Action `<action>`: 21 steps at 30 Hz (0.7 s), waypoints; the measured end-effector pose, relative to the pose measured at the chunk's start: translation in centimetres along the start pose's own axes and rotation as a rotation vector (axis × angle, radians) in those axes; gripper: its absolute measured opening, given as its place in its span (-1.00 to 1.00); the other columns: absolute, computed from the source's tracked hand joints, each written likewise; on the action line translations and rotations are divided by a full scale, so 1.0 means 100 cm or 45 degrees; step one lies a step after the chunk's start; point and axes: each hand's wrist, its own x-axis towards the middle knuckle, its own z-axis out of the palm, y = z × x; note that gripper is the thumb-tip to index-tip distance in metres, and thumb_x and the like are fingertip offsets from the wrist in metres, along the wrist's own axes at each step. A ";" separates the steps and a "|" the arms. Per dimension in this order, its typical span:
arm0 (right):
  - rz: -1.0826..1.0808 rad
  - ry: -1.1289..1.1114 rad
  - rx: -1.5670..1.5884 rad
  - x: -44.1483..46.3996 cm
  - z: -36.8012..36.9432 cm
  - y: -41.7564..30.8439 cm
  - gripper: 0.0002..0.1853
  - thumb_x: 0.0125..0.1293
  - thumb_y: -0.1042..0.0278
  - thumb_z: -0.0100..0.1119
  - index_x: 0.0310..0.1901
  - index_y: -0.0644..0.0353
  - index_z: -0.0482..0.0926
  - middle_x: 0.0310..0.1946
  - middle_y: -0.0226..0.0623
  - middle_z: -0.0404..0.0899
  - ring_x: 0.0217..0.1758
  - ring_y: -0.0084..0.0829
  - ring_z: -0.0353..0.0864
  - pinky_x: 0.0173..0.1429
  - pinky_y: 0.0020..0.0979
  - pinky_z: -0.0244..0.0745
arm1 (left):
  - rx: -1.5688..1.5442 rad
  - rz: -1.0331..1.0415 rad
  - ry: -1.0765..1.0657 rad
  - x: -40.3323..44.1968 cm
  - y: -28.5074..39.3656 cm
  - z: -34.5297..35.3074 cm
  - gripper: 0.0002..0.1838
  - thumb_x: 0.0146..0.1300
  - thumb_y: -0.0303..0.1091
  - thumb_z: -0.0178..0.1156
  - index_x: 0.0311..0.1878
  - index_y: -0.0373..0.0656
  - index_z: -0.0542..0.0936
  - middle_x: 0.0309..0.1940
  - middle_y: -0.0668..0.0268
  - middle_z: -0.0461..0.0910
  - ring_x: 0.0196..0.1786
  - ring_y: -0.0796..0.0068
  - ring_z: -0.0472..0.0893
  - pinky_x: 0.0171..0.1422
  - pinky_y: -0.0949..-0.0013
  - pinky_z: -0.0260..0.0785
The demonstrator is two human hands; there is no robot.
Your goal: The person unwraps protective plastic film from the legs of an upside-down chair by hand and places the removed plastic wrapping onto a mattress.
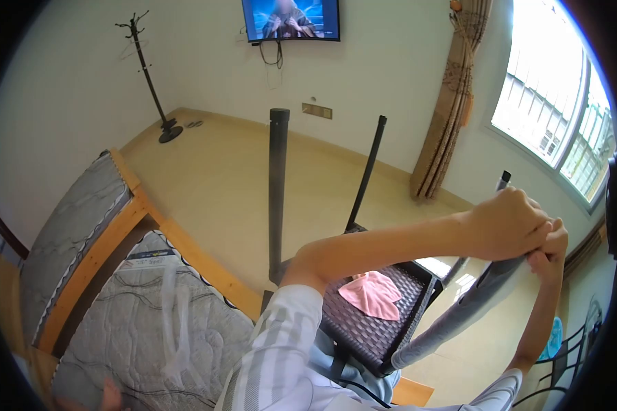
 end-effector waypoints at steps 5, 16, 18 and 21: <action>-0.087 0.418 0.321 -0.031 0.012 0.028 -0.75 -0.22 0.25 0.20 -0.66 0.12 0.31 -0.60 -0.41 0.31 -0.53 -0.57 0.27 -0.45 -0.54 0.11 | 0.141 0.068 0.029 0.000 0.004 0.003 -0.79 0.02 -0.38 -0.08 -0.68 -0.20 0.38 -0.74 0.27 0.38 -0.64 0.33 0.44 -0.59 0.34 0.27; -0.026 0.476 0.546 -0.090 0.022 0.064 -0.73 -0.17 0.20 0.17 -0.53 0.12 0.30 -0.53 -0.34 0.32 -0.51 -0.54 0.29 -0.45 -0.56 0.19 | 0.119 -0.101 -0.168 -0.002 0.003 -0.010 -0.79 0.01 -0.39 -0.07 -0.69 -0.19 0.40 -0.71 0.30 0.41 -0.64 0.39 0.45 -0.58 0.42 0.30; 0.203 0.674 0.342 -0.164 0.032 0.070 -0.72 -0.07 0.19 0.13 -0.59 0.14 0.26 -0.65 -0.34 0.30 -0.67 -0.57 0.25 -0.61 -0.62 0.13 | 0.113 -0.117 -0.031 -0.001 -0.011 -0.014 -0.79 0.07 -0.39 -0.10 -0.62 -0.20 0.43 -0.66 0.29 0.43 -0.64 0.42 0.45 -0.59 0.45 0.29; 0.512 1.138 0.352 -0.172 0.059 0.060 -0.66 0.00 0.15 0.09 -0.65 0.17 0.20 -0.76 -0.37 0.23 -0.77 -0.59 0.19 -0.71 -0.62 0.09 | -0.028 -0.283 0.041 -0.008 -0.017 -0.022 -0.77 0.12 -0.38 -0.14 -0.53 -0.24 0.47 -0.62 0.25 0.45 -0.63 0.45 0.44 -0.56 0.49 0.28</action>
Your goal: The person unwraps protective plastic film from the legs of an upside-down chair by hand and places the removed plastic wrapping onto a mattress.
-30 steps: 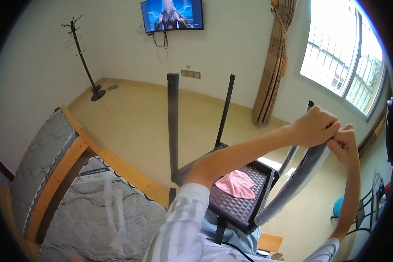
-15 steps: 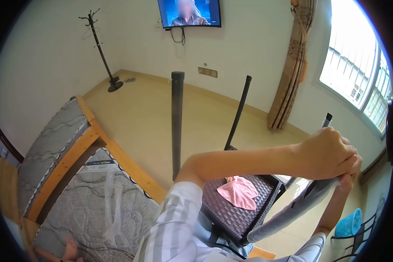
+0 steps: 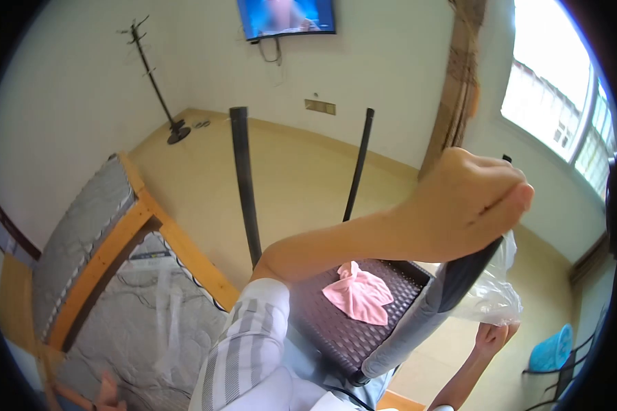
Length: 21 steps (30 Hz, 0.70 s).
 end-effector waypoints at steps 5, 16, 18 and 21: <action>-0.043 -0.066 0.095 0.035 0.029 -0.041 -0.28 -0.21 -0.31 0.07 -0.34 0.33 0.28 -0.54 -0.28 0.31 -0.54 -0.49 0.34 -0.52 -0.54 0.24 | -0.185 0.019 -0.167 0.011 0.008 0.022 -0.75 0.15 -0.40 -0.18 -0.46 -0.33 0.47 -0.57 0.21 0.47 -0.59 0.50 0.44 -0.51 0.53 0.26; 0.256 -0.734 -0.038 0.061 0.095 -0.096 -0.38 0.03 -0.14 -0.05 -0.12 0.34 0.27 -0.39 -0.38 0.35 -0.43 -0.68 0.27 -0.40 -0.66 0.15 | -0.190 -0.093 0.105 0.001 0.018 0.037 -0.89 -0.07 -0.40 0.13 -0.49 -0.24 0.48 -0.60 0.29 0.45 -0.54 0.59 0.43 -0.47 0.59 0.23; 0.106 -0.672 0.091 0.060 0.100 -0.063 -0.49 0.11 -0.04 -0.12 -0.14 0.33 0.30 -0.38 -0.43 0.35 -0.39 -0.68 0.29 -0.34 -0.64 0.18 | -0.149 -0.067 0.152 -0.001 0.019 0.035 -0.87 -0.15 -0.40 0.18 -0.49 -0.22 0.48 -0.60 0.30 0.45 -0.53 0.58 0.44 -0.45 0.58 0.24; 0.157 -0.433 0.353 0.056 0.121 -0.050 -0.55 0.15 0.02 -0.16 -0.19 0.31 0.33 -0.37 -0.45 0.36 -0.34 -0.66 0.31 -0.27 -0.61 0.22 | -0.177 -0.071 0.214 -0.003 0.023 0.037 -0.84 -0.22 -0.40 0.21 -0.52 -0.21 0.48 -0.62 0.32 0.44 -0.54 0.60 0.43 -0.45 0.58 0.25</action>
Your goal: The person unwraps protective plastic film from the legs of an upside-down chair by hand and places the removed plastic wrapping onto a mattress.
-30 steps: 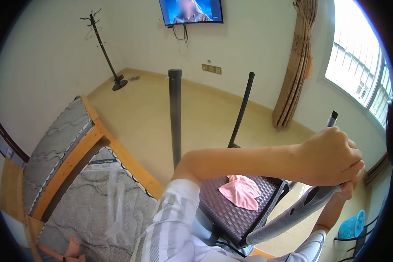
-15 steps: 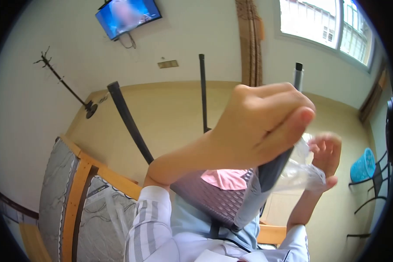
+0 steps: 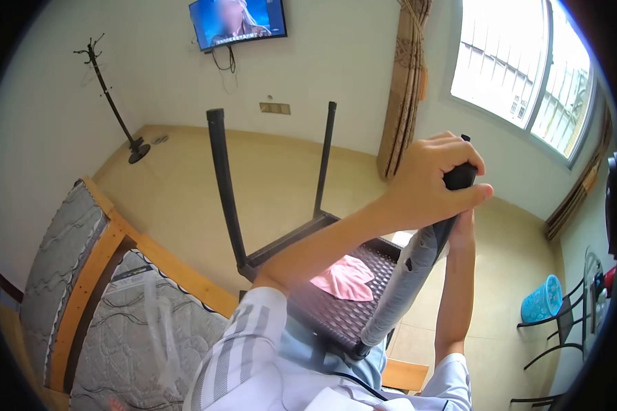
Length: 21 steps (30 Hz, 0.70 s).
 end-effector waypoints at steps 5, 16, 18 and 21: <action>-0.125 0.351 -0.056 0.003 0.000 0.014 -0.61 0.16 0.05 -0.15 -0.31 0.29 0.37 -0.42 -0.44 0.37 -0.39 -0.62 0.32 -0.30 -0.59 0.24 | -0.138 -0.212 -0.065 -0.003 0.002 -0.002 -0.87 -0.23 -0.44 0.18 -0.56 -0.22 0.44 -0.68 0.34 0.41 -0.59 0.64 0.40 -0.49 0.59 0.23; -0.137 0.641 -0.541 -0.099 -0.003 0.039 -0.62 0.16 0.04 -0.15 -0.40 0.28 0.39 -0.54 -0.47 0.36 -0.53 -0.64 0.28 -0.48 -0.59 0.18 | -0.096 -0.106 0.035 -0.003 0.005 0.006 -0.96 -0.24 -0.52 0.06 -0.63 -0.25 0.40 -0.71 0.31 0.40 -0.64 0.59 0.44 -0.57 0.56 0.25; -0.060 0.580 -0.586 -0.117 -0.007 0.046 -0.61 0.16 0.04 -0.15 -0.40 0.28 0.40 -0.55 -0.47 0.36 -0.55 -0.65 0.28 -0.50 -0.59 0.16 | -0.156 -0.189 0.011 -0.005 0.006 0.007 -0.96 -0.23 -0.54 0.06 -0.62 -0.25 0.40 -0.70 0.31 0.39 -0.66 0.60 0.44 -0.59 0.59 0.25; 0.050 0.467 -0.647 -0.132 -0.014 0.054 -0.61 0.16 0.03 -0.15 -0.42 0.28 0.40 -0.58 -0.48 0.35 -0.58 -0.65 0.26 -0.53 -0.59 0.14 | -0.244 -0.245 -0.019 -0.005 0.008 0.007 -0.95 -0.22 -0.56 0.06 -0.61 -0.24 0.39 -0.69 0.31 0.39 -0.68 0.62 0.44 -0.63 0.62 0.24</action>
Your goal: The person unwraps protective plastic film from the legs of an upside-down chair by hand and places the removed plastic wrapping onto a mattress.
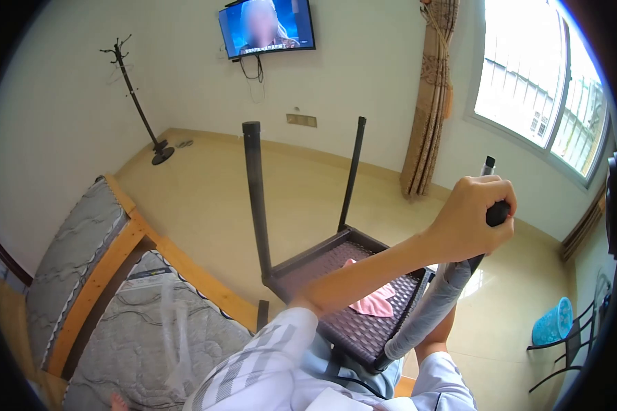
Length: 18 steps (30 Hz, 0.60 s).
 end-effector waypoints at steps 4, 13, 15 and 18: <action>0.063 -0.195 -0.153 -0.012 -0.006 0.024 -0.60 0.16 0.03 -0.16 -0.43 0.27 0.41 -0.61 -0.49 0.34 -0.62 -0.66 0.25 -0.58 -0.60 0.12 | 0.034 0.142 -0.062 -0.002 -0.002 -0.001 -0.91 -0.19 -0.50 0.10 -0.55 -0.22 0.39 -0.66 0.33 0.36 -0.66 0.62 0.40 -0.60 0.59 0.21; 0.219 -0.579 -0.464 -0.027 0.009 0.103 -0.59 0.17 0.01 -0.16 -0.47 0.27 0.42 -0.67 -0.52 0.33 -0.70 -0.68 0.21 -0.68 -0.60 0.07 | -0.192 -0.002 0.045 -0.004 -0.017 -0.010 -0.74 -0.08 -0.36 0.12 -0.33 -0.15 0.28 -0.63 0.38 0.31 -0.56 0.65 0.32 -0.48 0.58 0.14; 0.279 -0.558 -0.299 0.001 0.020 0.067 -0.55 0.17 0.05 -0.15 -0.72 0.20 0.33 -0.82 -0.56 0.22 -0.77 -0.71 0.14 -0.73 -0.60 -0.01 | -0.378 -0.171 0.081 -0.008 -0.018 -0.007 -0.70 -0.07 -0.36 0.13 -0.28 -0.15 0.26 -0.63 0.39 0.32 -0.55 0.66 0.34 -0.47 0.61 0.16; 0.657 -0.589 -0.027 0.009 0.004 0.059 -0.59 0.19 0.00 -0.24 -0.43 0.23 0.41 -0.60 -0.42 0.38 -0.57 -0.61 0.32 -0.48 -0.54 0.22 | -0.735 -0.497 -0.036 -0.023 -0.020 -0.006 -0.65 -0.05 -0.31 0.14 -0.23 -0.17 0.24 -0.63 0.40 0.31 -0.58 0.69 0.35 -0.52 0.65 0.19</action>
